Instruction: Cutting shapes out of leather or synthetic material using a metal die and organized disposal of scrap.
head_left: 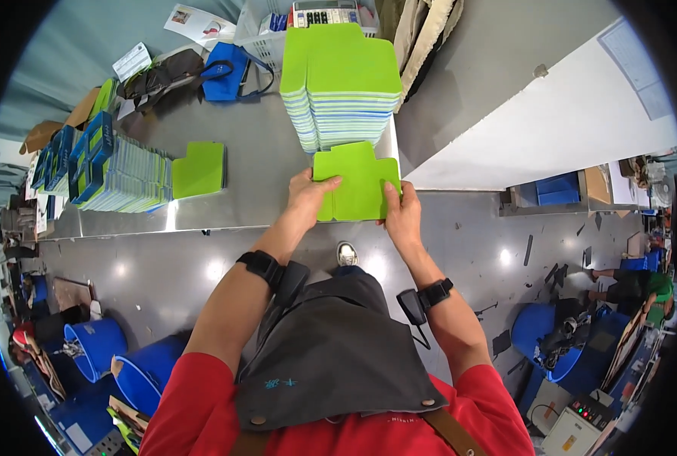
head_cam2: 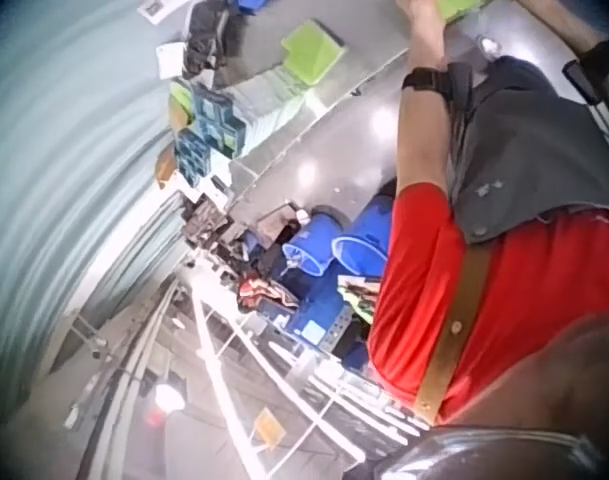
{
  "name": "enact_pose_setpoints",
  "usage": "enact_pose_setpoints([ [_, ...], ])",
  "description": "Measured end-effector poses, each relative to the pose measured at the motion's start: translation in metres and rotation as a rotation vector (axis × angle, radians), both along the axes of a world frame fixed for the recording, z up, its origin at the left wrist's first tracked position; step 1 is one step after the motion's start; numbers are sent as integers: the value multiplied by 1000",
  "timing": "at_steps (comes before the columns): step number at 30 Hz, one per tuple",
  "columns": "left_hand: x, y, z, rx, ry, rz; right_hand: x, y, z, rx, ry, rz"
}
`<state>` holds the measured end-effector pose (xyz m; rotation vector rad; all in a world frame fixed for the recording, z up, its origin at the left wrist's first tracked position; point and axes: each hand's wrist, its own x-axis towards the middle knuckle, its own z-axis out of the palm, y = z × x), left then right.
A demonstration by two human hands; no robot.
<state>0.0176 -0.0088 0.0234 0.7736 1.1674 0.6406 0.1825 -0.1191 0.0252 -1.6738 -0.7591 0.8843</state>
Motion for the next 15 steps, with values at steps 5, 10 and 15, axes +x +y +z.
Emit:
enact_pose_setpoints([
  [5,4,0,-22,64,281,21,7,9,-18,-147,-49,46],
  [10,2,-1,-36,190,303,32,13,13,-13,-207,-135,73],
  [15,-5,6,-40,181,453,-23,14,20,-6,-375,-245,155],
])
